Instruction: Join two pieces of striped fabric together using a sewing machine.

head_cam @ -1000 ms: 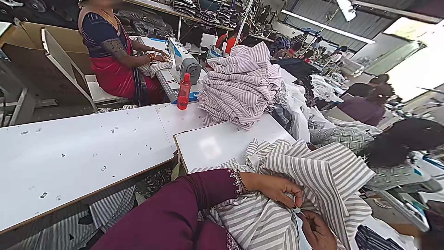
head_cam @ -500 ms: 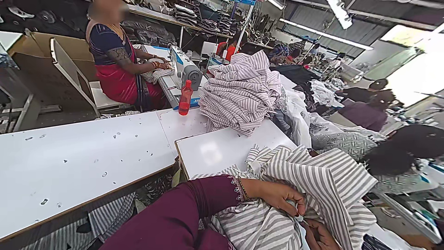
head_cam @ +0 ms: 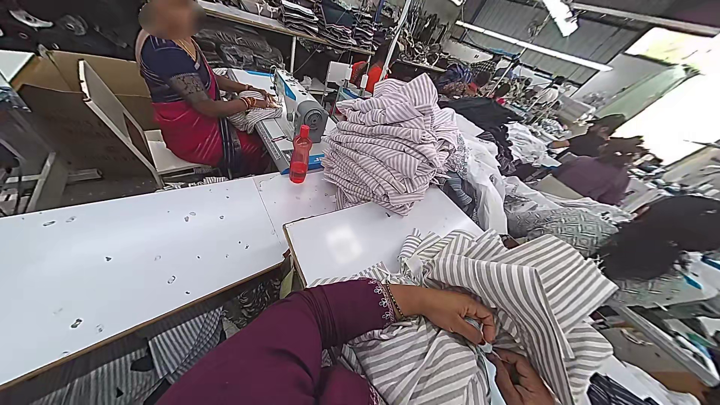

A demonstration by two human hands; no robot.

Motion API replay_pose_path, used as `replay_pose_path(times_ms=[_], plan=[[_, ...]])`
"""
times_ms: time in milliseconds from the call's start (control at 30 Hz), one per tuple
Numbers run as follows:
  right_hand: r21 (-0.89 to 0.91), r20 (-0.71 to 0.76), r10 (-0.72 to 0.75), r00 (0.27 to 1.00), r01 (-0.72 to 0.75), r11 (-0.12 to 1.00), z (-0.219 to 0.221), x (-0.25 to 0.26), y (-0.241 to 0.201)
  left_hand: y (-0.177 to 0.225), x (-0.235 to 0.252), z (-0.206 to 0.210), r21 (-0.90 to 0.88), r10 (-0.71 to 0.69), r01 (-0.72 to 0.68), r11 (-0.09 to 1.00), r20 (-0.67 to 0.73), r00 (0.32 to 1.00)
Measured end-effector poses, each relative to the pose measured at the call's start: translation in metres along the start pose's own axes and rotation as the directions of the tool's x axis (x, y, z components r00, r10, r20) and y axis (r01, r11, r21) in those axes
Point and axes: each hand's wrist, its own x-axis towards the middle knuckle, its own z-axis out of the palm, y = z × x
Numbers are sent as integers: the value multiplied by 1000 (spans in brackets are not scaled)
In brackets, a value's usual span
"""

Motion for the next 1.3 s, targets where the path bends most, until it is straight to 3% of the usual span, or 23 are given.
replay_pose_path(times_ms=[1300], plan=[[15, 10, 20, 1000, -20, 1000, -2, 0, 0, -1, 2, 1, -9, 5, -5, 1000, 2, 1000]])
